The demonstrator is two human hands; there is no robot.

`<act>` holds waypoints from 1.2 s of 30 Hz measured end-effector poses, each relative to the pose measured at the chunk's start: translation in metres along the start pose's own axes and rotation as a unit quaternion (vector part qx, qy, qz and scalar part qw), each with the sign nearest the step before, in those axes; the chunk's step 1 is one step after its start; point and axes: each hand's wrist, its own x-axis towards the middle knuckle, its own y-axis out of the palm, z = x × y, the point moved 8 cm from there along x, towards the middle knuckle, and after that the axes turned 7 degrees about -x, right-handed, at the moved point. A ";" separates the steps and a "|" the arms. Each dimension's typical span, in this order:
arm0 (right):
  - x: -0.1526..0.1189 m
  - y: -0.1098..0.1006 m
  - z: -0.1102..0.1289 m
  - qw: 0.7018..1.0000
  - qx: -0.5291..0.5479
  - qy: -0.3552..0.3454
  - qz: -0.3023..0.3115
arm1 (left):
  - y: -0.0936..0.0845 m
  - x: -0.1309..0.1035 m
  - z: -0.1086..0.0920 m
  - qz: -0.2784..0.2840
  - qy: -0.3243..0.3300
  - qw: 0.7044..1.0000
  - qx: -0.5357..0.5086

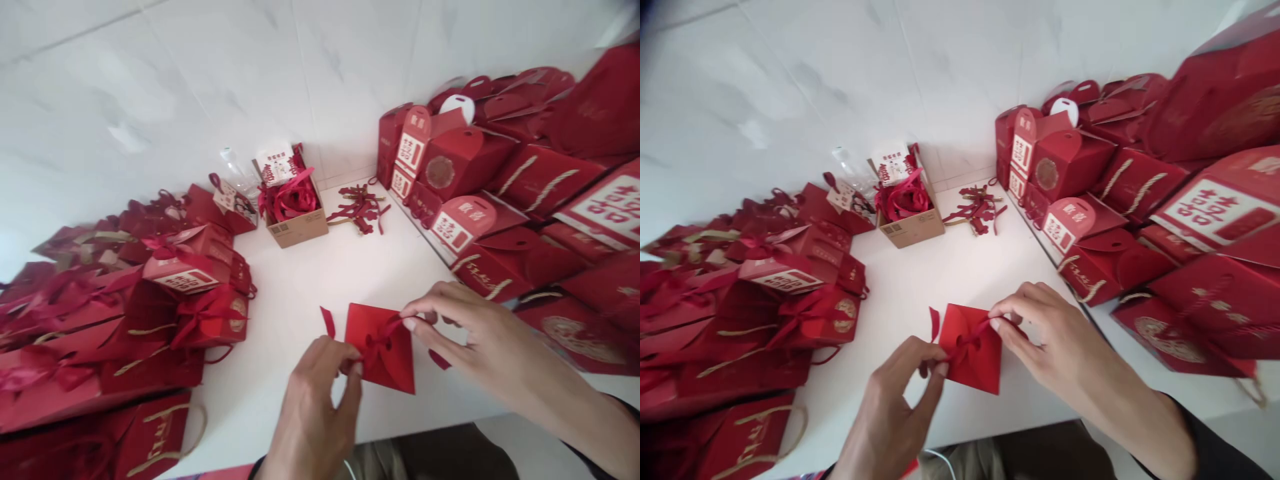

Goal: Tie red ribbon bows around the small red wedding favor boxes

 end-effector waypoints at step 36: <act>0.003 0.006 -0.002 0.994 0.084 0.055 0.040 | -0.002 0.003 0.026 -0.186 -0.074 0.976 -0.083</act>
